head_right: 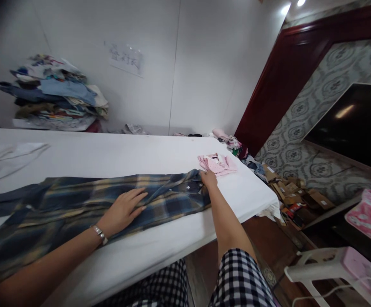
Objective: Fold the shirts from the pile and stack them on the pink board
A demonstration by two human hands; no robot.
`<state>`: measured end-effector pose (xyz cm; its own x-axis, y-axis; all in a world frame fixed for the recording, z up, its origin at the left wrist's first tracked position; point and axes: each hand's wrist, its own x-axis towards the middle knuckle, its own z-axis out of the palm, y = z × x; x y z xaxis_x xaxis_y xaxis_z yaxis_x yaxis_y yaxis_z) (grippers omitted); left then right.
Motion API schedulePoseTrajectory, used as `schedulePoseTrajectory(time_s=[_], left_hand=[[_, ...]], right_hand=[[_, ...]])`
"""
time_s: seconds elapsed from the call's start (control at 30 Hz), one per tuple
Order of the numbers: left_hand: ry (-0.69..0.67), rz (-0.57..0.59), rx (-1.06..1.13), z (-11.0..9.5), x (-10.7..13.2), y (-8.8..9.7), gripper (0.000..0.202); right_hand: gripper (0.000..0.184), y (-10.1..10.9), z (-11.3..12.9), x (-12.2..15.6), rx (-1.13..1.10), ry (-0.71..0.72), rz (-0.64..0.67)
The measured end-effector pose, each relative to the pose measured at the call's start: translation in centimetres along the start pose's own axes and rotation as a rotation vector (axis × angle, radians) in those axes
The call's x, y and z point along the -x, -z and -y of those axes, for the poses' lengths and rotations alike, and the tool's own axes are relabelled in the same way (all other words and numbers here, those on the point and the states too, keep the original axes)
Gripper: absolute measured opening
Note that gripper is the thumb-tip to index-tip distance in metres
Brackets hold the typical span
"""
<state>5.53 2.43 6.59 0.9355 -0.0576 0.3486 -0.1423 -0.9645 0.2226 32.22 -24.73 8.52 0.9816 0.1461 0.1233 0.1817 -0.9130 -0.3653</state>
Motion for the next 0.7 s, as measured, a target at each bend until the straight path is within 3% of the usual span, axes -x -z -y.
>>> schedulePoseTrajectory(time_s=[0.13, 0.23, 0.37, 0.53, 0.7], left_hand=[[-0.014, 0.147, -0.026, -1.0, -0.8, -1.4, 0.057], [0.024, 0.243, -0.036, -1.3, -1.4, -1.8, 0.061], [0.061, 0.24, -0.058, -1.4, -1.5, -1.9, 0.061], [0.056, 0.187, 0.012, -1.0, -1.2, -1.7, 0.055], [0.142, 0.063, -0.066, 0.8, -0.8, 0.0, 0.052]], right_hand=[[0.055, -0.6, 2.3, 1.8, 0.026, 0.289, -0.084], [0.056, -1.8, 3.7, 3.6, 0.066, 0.479, 0.057], [0.059, -3.1, 4.3, 5.2, 0.144, 0.483, 0.309], [0.059, -3.1, 4.3, 5.7, 0.143, 0.449, 0.31], [0.061, -3.3, 4.9, 6.3, 0.116, 0.451, 0.251]])
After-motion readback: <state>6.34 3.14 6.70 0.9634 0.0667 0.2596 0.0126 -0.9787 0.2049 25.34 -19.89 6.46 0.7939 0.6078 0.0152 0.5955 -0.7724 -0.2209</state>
